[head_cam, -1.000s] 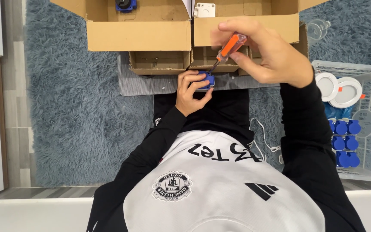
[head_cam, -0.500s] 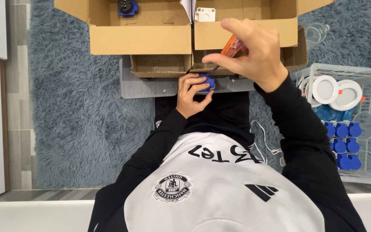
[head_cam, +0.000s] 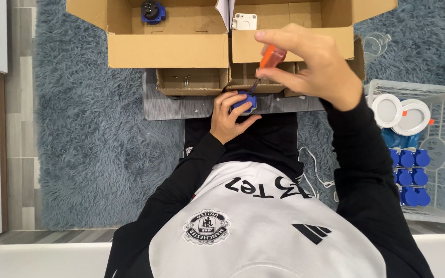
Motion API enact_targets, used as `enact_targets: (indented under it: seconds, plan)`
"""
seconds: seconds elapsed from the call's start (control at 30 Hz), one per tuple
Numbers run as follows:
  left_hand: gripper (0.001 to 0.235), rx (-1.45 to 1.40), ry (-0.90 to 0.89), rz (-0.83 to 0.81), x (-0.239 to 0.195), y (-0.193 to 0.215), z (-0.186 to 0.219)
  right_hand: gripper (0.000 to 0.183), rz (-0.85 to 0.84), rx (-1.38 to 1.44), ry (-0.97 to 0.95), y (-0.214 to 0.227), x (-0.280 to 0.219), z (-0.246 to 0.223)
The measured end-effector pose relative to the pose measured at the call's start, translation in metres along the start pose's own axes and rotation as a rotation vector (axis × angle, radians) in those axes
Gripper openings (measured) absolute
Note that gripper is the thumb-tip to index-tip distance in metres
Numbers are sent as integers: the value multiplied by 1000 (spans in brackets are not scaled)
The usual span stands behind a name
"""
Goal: Assembling small electrical or hardware components by fitting blue parts into white housings and using a screwdriver.
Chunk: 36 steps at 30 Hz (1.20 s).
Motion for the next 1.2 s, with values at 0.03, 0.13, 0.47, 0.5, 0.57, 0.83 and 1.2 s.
enact_targets:
  seconds: [0.03,0.13,0.47,0.5,0.57,0.83,1.2]
  plan:
    - [58,0,0,0,0,-1,0,66,0,1,0,-7,-2,7]
    - [56,50,-20,-15,-1,-2,1,65,194,-255,67,-16,-9,14]
    - [65,66,-32,-68,-6,-8,-1,66,-157,62,-55,1,4,-11]
    - [65,70,-34,-66,-5,-8,-1,75,-261,134,-121,0,1,-6]
    - [65,67,-30,-64,-5,-8,-2,71,-223,135,-97,3,2,-9]
    - [64,61,-30,-63,-5,-7,-2,63,223,-281,61,-14,-9,11]
    - [62,40,-29,-48,-1,-2,0,59,-239,190,-215,-2,-8,-8]
Point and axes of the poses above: each hand's wrist, its own x-axis towards the middle knuckle, its own y-axis out of the back of the hand, z = x × y, the point moved 8 cm from there along x, towards the middle knuckle, and after that the axes turned 9 degrees about -y, right-handed, at the moved point
